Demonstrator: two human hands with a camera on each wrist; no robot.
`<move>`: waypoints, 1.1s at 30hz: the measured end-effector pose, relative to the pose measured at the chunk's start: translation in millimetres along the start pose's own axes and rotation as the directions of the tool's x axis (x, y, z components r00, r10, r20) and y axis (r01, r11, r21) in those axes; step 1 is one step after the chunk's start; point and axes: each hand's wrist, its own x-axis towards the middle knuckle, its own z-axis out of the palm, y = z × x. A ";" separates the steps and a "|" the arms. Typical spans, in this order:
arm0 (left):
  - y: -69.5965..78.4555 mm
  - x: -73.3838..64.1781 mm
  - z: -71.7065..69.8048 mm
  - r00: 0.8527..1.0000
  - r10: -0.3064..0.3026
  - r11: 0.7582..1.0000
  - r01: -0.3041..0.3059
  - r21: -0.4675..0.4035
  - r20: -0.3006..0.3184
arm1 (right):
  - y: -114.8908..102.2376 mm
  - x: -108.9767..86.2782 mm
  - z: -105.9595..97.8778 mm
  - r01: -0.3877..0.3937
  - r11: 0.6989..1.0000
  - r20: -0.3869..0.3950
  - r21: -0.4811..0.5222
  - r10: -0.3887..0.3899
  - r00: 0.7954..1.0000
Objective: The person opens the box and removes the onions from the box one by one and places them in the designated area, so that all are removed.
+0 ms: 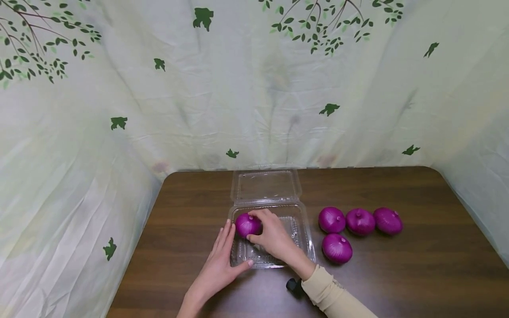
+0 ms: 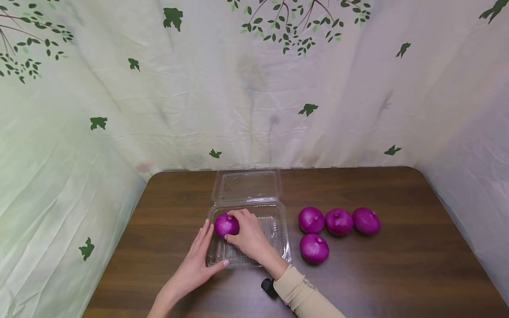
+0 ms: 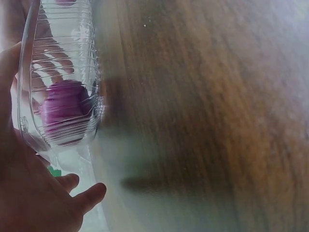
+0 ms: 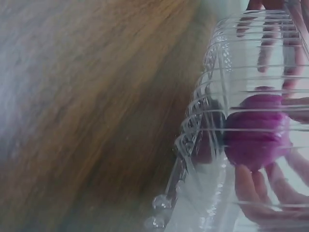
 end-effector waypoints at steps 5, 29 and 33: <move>0.4 0.2 0.2 1.000 0.001 1.000 -0.001 0.001 0.000 | -0.9 0.2 2.6 -0.035 0.999 0.009 0.001 0.035 0.999; 1.0 0.5 0.1 1.000 -0.003 1.000 0.003 0.007 -0.007 | -3.3 -3.9 6.7 -0.053 0.998 0.123 0.044 0.047 0.991; 0.6 0.5 0.6 1.000 -0.002 1.000 0.002 0.007 -0.009 | -2.0 -4.9 6.2 -0.050 0.997 0.126 0.059 0.042 0.991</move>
